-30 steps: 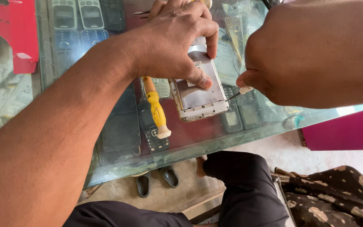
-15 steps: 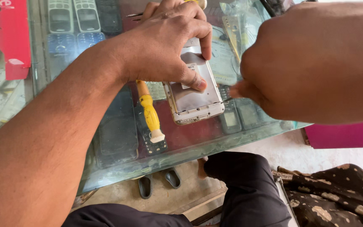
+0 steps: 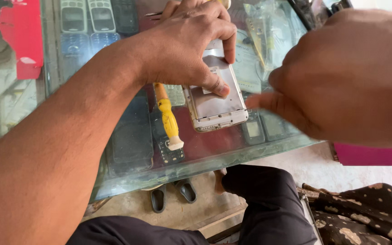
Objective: The person uses a screwdriver to remove screws from the back of a white smartphone. They then use a prying tool to separate the back cover from the phone's frame. The person briefly picks up and inspects a dark-colored smartphone before returning to pry the white phone open.
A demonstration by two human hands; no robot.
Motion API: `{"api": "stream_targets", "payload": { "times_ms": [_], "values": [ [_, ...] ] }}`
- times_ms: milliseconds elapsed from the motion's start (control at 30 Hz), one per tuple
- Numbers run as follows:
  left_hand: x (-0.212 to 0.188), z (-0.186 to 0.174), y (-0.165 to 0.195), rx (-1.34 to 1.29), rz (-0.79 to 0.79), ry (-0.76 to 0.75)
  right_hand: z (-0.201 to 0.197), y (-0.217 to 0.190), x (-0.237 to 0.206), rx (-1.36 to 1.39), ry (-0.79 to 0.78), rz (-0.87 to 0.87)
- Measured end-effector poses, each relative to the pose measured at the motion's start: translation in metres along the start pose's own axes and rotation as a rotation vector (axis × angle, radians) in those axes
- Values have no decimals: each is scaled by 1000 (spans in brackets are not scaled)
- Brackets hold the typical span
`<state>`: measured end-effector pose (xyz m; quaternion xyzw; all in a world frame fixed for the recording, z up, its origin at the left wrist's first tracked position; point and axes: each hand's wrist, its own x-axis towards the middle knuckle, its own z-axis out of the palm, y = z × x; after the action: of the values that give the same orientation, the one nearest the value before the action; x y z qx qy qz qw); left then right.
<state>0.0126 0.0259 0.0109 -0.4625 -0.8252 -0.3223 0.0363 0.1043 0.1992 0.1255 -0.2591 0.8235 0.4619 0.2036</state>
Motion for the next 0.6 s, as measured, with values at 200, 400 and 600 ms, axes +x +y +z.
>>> {"api": "stream_targets", "payload": {
  "times_ms": [200,400,600],
  "values": [
    [1,1,1,-20,-51,-45,3,8,6,92,-234,133],
    [1,1,-1,-14,-24,-37,15,2,-4,-134,-55,-82],
    [1,-2,5,3,-33,-31,17,4,-16,-429,46,-545]
  ]
}}
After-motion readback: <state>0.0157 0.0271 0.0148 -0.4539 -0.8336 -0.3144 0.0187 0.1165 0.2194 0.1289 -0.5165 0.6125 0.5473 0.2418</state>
